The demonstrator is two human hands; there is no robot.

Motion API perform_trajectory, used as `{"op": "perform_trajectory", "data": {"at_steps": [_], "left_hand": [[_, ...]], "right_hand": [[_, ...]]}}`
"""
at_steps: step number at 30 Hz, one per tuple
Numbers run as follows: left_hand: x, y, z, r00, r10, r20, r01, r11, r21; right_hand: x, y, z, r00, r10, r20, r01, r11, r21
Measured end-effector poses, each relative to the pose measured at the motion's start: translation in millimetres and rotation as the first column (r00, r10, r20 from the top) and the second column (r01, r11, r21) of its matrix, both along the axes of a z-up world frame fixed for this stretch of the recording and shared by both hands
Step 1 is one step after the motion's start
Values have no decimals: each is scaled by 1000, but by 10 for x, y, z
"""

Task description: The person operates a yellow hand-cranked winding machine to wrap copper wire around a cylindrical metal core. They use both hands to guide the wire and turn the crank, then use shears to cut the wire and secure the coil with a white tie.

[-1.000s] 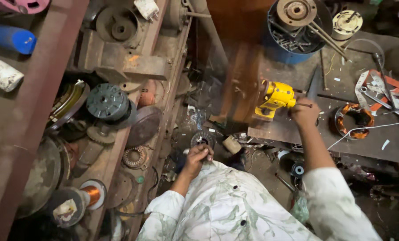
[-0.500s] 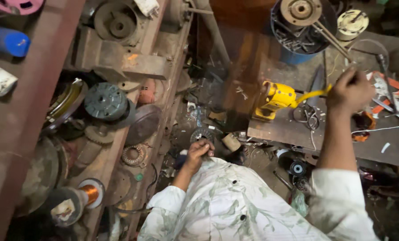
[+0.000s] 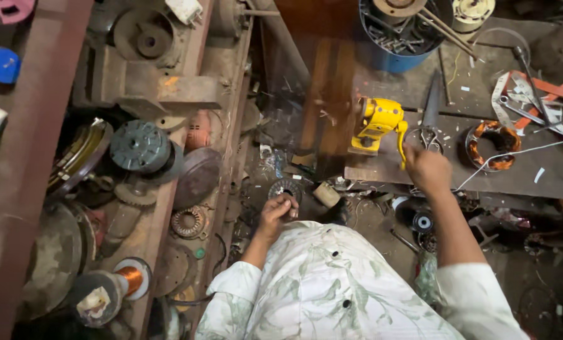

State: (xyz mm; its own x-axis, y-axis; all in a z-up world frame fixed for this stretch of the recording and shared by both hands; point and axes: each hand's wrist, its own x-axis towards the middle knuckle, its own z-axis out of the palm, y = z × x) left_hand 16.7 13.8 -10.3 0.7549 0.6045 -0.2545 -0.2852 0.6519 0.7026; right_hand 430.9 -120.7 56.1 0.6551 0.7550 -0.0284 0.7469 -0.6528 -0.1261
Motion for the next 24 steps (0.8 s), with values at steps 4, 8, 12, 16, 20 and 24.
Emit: {"op": "perform_trajectory", "data": {"at_steps": [4,8,12,16,20,24], "left_hand": [[80,47,52,999,18,-42,-19,1000,-16],[131,91,47,998,38,-55,-38,999,-6],[128,16,28,998,29,-59,-27,999,37],[69,-43,-36,998,27,-59,-23,998,53],[-18,-89,-29,997,-2,-72,3,1000,16],[-53,-98,34,996,-27,-85,25,1000,-18]], "right_hand": [[-106,30,885,975,-169,-143,203,939,276],[280,531,1251,971,-227,-79,233,805,546],[765,1211,952,959,-216,183,66,799,598],[949,1352,256,955,-140,260,69,962,265],[643,859,-347,994,51,97,-61,992,107],[58,190,-153,995,81,50,-84,995,61]]}}
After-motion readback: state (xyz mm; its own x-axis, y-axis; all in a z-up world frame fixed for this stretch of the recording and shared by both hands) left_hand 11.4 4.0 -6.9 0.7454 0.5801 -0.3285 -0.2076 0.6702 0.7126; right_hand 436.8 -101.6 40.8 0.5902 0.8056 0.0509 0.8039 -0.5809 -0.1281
